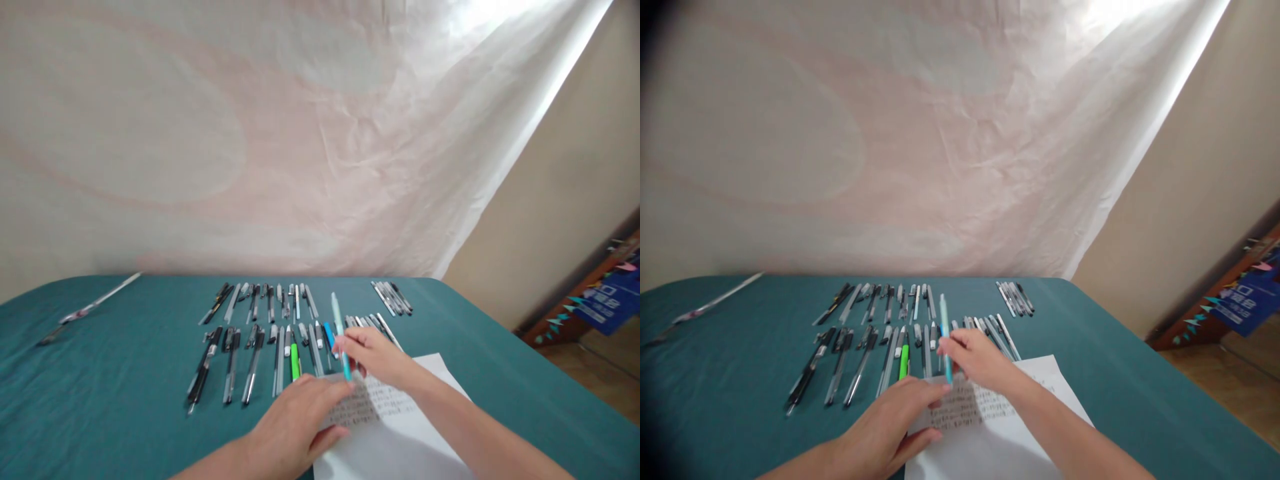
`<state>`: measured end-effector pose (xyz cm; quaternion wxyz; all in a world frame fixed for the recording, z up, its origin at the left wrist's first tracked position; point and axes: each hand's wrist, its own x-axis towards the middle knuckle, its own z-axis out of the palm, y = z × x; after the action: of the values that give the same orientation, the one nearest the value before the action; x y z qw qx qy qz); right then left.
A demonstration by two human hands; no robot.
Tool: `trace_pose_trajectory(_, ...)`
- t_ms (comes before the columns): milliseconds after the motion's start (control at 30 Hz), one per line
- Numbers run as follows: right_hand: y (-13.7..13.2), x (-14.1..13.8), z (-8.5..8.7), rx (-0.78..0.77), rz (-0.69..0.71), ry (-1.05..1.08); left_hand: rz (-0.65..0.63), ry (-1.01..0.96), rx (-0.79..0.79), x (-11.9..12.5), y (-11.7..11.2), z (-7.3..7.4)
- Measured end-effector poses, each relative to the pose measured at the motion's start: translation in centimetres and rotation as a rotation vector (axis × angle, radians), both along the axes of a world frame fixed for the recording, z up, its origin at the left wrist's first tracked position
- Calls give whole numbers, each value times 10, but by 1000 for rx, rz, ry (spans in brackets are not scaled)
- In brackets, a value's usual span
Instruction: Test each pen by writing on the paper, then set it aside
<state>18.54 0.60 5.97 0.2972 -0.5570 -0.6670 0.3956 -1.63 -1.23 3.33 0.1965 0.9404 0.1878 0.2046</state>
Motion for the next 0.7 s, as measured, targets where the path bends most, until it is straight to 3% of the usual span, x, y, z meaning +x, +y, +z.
trace_pose_trajectory(100, 37, 53, -2, 79, -263, -117, 39, -6, -44, -1, 0, -3)
trace_pose_trajectory(233, 84, 141, -10, 84, -497, -256, 42, 14, -77, -2, -1, -4)
trace_pose_trajectory(367, 110, 209, -26, 50, -680, -405, 48, 46, -98, -2, -2, 1)
trace_pose_trajectory(500, 125, 247, -49, -27, -750, -524, 63, 93, -118, 0, -2, 4)
trace_pose_trajectory(700, 142, 265, -77, -96, -773, -646, 60, 109, -112, 1, 0, 4)
